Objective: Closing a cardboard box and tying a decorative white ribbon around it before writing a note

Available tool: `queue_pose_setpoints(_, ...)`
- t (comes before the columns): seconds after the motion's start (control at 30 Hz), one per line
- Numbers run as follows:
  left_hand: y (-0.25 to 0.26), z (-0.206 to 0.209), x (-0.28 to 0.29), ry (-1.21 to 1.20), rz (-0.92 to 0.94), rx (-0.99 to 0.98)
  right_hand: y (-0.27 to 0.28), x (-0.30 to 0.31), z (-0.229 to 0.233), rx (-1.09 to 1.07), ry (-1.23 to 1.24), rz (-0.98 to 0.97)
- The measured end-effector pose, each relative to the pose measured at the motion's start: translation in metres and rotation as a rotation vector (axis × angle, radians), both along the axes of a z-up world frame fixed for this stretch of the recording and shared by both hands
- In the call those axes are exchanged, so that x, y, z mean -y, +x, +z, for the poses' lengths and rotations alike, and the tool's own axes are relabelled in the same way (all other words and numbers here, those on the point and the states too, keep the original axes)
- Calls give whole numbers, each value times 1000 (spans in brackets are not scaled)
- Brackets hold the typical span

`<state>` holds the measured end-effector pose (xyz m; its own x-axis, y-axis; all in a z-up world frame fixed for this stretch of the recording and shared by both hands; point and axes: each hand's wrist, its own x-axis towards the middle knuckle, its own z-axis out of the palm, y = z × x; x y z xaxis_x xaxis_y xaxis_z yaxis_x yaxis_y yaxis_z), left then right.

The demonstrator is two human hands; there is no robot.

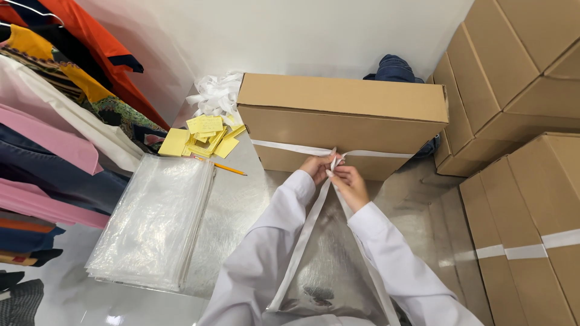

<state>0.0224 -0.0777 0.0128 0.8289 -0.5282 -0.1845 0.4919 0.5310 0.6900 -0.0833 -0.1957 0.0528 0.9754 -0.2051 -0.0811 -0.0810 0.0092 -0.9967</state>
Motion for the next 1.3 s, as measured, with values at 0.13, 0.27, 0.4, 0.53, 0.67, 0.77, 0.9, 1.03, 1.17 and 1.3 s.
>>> queue_pose_setpoints(0.13, -8, 28, -10, 49, -2, 15, -5, -12, 35, -186, 163, 31)
queue_pose_setpoints(0.27, 0, 15, -8, 75, -30, -9, 2, 2, 10, -328, 726, 80)
queue_pose_setpoints(0.4, -10, 26, -14, 122, -25, -6, -17, 6, 0, -195, 550, -27)
queue_pose_setpoints(0.53, 3, 0, -5, 151, -72, -9, -54, 16, 7, -182, 375, -175)
queue_pose_setpoints(0.67, 18, -6, -4, 167, -51, -10, -95, 33, 34, -183, 60, -343)
queue_pose_setpoints(0.77, 17, 5, -3, 217, -3, -20, -125, 48, 45, -167, -115, -421)
queue_pose_setpoints(0.9, 4, 29, -5, 394, 92, 29, -158, 75, 58, -188, -339, -321)
queue_pose_setpoints(1.03, -34, 96, -32, 396, 65, 12, -209, 70, 125, -357, -267, -89)
queue_pose_setpoints(1.17, -49, 122, -45, 495, 16, 58, -241, 89, 146, -488, -244, -20)
queue_pose_setpoints(1.3, -57, 133, -44, 501, -6, 55, -260, 146, 122, -608, -329, 63)
